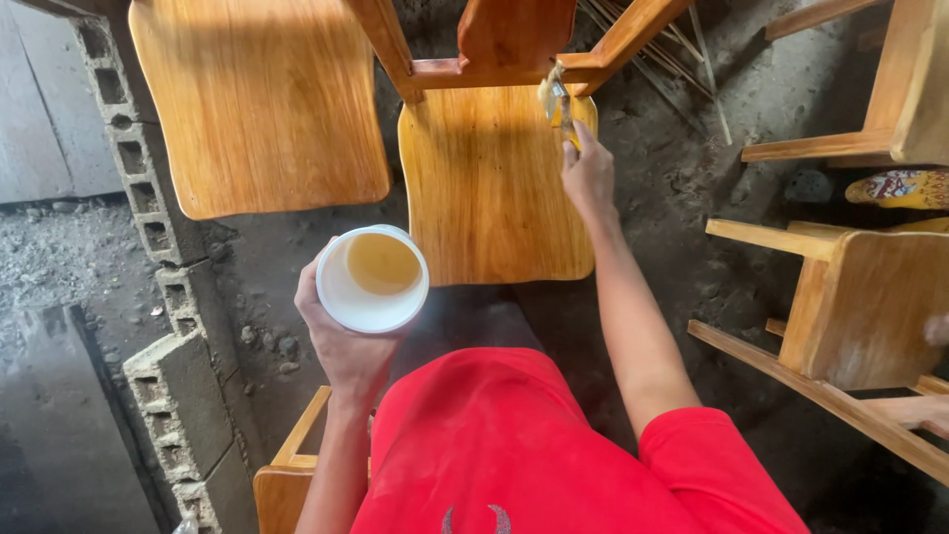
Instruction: The person applies a yellowish varnish to a wooden chair using a brush, covering the seat and backrest. After finishing the application, the person lifts the chair and repositions it among other chairs in the workshop.
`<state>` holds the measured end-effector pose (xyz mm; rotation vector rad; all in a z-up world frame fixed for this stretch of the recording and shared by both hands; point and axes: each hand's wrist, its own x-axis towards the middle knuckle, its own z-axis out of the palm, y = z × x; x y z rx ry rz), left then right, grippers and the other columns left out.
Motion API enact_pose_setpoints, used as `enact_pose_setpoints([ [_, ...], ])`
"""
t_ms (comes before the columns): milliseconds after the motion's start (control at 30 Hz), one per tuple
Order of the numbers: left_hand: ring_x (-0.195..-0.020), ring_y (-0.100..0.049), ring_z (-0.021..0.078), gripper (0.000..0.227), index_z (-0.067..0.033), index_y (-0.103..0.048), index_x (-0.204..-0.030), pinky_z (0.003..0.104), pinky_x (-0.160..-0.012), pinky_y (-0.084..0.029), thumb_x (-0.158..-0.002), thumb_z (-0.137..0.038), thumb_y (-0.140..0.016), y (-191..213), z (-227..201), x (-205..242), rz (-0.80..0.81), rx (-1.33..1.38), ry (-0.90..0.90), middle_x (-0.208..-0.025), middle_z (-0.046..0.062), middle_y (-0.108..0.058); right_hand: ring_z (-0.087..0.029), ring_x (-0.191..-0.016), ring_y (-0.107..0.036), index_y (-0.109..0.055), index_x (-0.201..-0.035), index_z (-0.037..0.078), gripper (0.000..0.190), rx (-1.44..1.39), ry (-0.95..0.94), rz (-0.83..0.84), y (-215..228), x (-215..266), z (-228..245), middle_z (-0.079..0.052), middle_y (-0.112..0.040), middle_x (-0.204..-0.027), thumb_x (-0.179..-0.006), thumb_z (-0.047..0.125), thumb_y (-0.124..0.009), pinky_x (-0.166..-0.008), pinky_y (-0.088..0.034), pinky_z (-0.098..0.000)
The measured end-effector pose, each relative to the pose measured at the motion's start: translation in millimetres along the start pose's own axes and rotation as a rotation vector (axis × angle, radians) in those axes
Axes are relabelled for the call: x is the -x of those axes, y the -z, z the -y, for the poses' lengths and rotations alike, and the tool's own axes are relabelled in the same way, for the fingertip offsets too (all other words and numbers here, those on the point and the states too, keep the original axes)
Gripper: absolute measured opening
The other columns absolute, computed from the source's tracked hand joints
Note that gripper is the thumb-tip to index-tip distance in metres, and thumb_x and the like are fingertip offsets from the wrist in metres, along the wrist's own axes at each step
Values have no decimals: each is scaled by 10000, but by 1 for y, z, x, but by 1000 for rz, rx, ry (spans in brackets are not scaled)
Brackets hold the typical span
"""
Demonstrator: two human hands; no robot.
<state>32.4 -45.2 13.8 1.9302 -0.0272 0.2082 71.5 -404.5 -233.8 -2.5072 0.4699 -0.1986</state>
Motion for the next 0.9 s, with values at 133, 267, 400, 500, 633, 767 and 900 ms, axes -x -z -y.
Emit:
enact_pose_setpoints([
  [133, -1257, -596, 297, 997, -91, -428, -1443, 462, -1095, -448, -658, -270, -1018, 1, -1, 1, 19, -43, 18, -1401, 162, -558, -359, -1058, -713, -740, -1271, 280, 316, 139, -224, 286, 3, 0, -48, -128, -758, -1126, -957, 315, -724, -938, -568, -467],
  [267, -1255, -597, 284, 987, -90, -433, -1436, 446, -1098, -445, -659, -266, -1016, 1, -1, 1, 16, -40, 29, -1394, 161, -562, -420, -1086, -690, -724, -1313, 221, 346, 55, -277, 146, 21, 7, -29, -199, -736, -1170, -982, 316, -696, -976, -539, -504],
  [400, -1240, -604, 295, 982, -103, -438, -1444, 470, -1091, -462, -662, -230, -1019, 0, 2, 1, 24, -32, 19, -1382, 162, -567, -436, -1093, -685, -691, -1336, 164, 335, -73, -266, -47, 18, -3, -14, -219, -731, -1183, -1011, 234, -659, -964, -551, -506],
  [500, -1246, -595, 297, 993, -112, -419, -1458, 481, -1091, -463, -670, -219, -1014, 2, 2, 3, 42, -39, 16, -1384, 161, -555, -428, -1092, -693, -681, -1333, 158, 333, -75, -324, -153, 4, -1, -30, -214, -739, -1176, -1005, 211, -654, -963, -560, -500],
  [633, -1256, -589, 304, 999, -105, -403, -1464, 492, -1086, -461, -677, -211, -1010, 6, 6, 7, 38, -65, 15, -1386, 166, -546, -441, -999, -718, -632, -1365, 124, 376, 31, -213, -321, -7, 17, -23, -240, -739, -1112, -989, 117, -656, -867, -581, -517],
  [767, -1243, -594, 284, 972, -129, -406, -1470, 482, -1087, -473, -698, -208, -992, 11, 9, 9, 54, -44, 55, -1379, 148, -545, -374, -939, -732, -657, -1294, 163, 286, 132, -241, -211, -32, 27, 28, -150, -708, -1037, -1024, 256, -656, -815, -589, -462],
  [900, -1242, -582, 301, 1022, -90, -386, -1485, 499, -1073, -467, -680, -197, -1006, 15, 13, 11, 46, -108, 26, -1370, 170, -537, -489, -974, -710, -534, -1458, 189, 391, 71, -78, 165, -57, 37, 42, -253, -682, -1077, -1068, 189, -572, -811, -584, -583],
])
